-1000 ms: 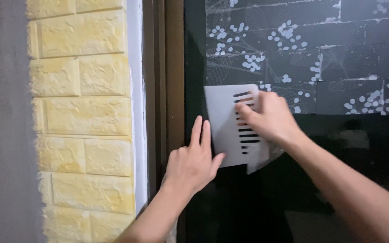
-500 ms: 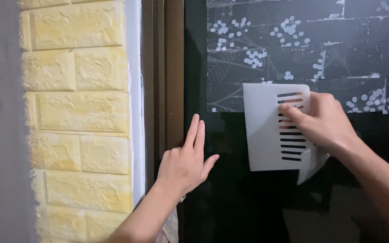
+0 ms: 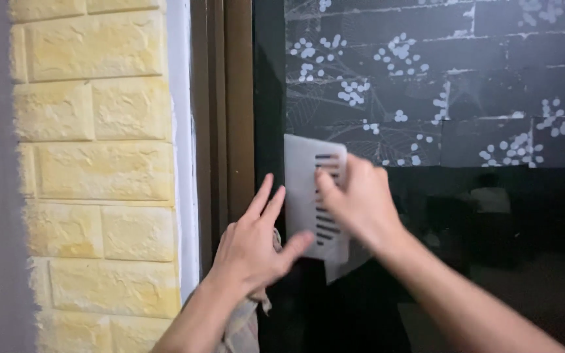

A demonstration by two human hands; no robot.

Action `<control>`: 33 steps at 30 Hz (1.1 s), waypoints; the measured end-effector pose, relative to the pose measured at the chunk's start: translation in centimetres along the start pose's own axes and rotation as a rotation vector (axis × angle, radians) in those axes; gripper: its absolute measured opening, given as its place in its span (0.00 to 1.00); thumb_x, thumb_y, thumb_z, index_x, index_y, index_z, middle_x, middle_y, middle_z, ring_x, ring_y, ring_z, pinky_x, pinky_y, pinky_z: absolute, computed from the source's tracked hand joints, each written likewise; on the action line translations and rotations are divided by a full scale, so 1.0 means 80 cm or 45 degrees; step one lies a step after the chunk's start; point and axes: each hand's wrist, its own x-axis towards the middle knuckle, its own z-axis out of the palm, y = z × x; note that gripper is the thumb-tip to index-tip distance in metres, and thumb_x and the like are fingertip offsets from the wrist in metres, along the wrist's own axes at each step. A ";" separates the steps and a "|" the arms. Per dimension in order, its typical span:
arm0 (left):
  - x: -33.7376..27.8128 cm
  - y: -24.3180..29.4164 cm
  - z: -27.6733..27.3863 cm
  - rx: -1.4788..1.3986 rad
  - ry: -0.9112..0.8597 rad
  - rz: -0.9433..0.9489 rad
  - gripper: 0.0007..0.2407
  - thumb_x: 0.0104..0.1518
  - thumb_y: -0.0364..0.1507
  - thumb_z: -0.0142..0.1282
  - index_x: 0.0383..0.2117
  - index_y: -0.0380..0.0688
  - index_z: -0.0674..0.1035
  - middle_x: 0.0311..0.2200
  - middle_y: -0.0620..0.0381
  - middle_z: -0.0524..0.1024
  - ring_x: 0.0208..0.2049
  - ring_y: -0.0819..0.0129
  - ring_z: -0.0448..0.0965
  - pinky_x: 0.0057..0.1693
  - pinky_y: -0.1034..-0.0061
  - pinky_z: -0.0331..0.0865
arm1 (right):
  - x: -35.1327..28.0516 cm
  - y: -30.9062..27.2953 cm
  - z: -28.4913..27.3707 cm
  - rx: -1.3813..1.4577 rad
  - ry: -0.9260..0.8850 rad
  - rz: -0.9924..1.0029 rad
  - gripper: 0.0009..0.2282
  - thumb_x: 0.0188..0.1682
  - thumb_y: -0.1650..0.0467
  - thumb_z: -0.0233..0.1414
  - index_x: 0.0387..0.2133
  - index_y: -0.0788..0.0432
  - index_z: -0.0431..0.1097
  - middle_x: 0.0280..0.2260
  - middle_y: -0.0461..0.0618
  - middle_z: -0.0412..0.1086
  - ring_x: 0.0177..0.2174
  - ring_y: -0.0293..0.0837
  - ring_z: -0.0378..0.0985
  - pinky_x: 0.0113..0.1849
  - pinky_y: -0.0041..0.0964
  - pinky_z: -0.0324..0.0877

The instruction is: Cutting and applying decorative window film to a glass door panel using water, a squeegee, and a cloth.

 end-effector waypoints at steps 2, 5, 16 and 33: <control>-0.015 0.027 -0.007 0.065 0.002 -0.074 0.52 0.42 0.65 0.51 0.73 0.51 0.46 0.76 0.59 0.37 0.65 0.44 0.62 0.63 0.41 0.60 | -0.020 0.000 0.006 -0.131 0.088 -0.139 0.12 0.50 0.63 0.49 0.36 0.58 0.77 0.28 0.53 0.81 0.21 0.47 0.82 0.29 0.43 0.74; -0.034 0.086 -0.020 -0.082 -0.080 -0.235 0.48 0.43 0.53 0.63 0.71 0.65 0.46 0.72 0.69 0.52 0.53 0.38 0.76 0.57 0.41 0.69 | -0.042 -0.014 0.004 -0.327 0.030 -0.168 0.13 0.51 0.60 0.44 0.43 0.52 0.67 0.27 0.57 0.78 0.25 0.63 0.79 0.26 0.57 0.70; -0.020 0.071 -0.012 -0.064 0.344 -0.262 0.13 0.64 0.40 0.45 0.44 0.52 0.78 0.35 0.50 0.84 0.32 0.46 0.85 0.38 0.52 0.79 | -0.032 0.008 -0.059 -0.546 -0.156 -0.183 0.28 0.48 0.48 0.39 0.58 0.45 0.65 0.23 0.49 0.82 0.30 0.53 0.86 0.34 0.51 0.75; 0.034 0.070 -0.005 -0.402 0.348 -0.191 0.15 0.60 0.40 0.50 0.47 0.50 0.81 0.47 0.66 0.86 0.39 0.69 0.91 0.39 0.71 0.84 | 0.011 0.145 -0.130 -1.381 -0.016 -0.212 0.33 0.48 0.47 0.42 0.70 0.33 0.49 0.04 0.42 0.64 0.05 0.41 0.62 0.11 0.33 0.55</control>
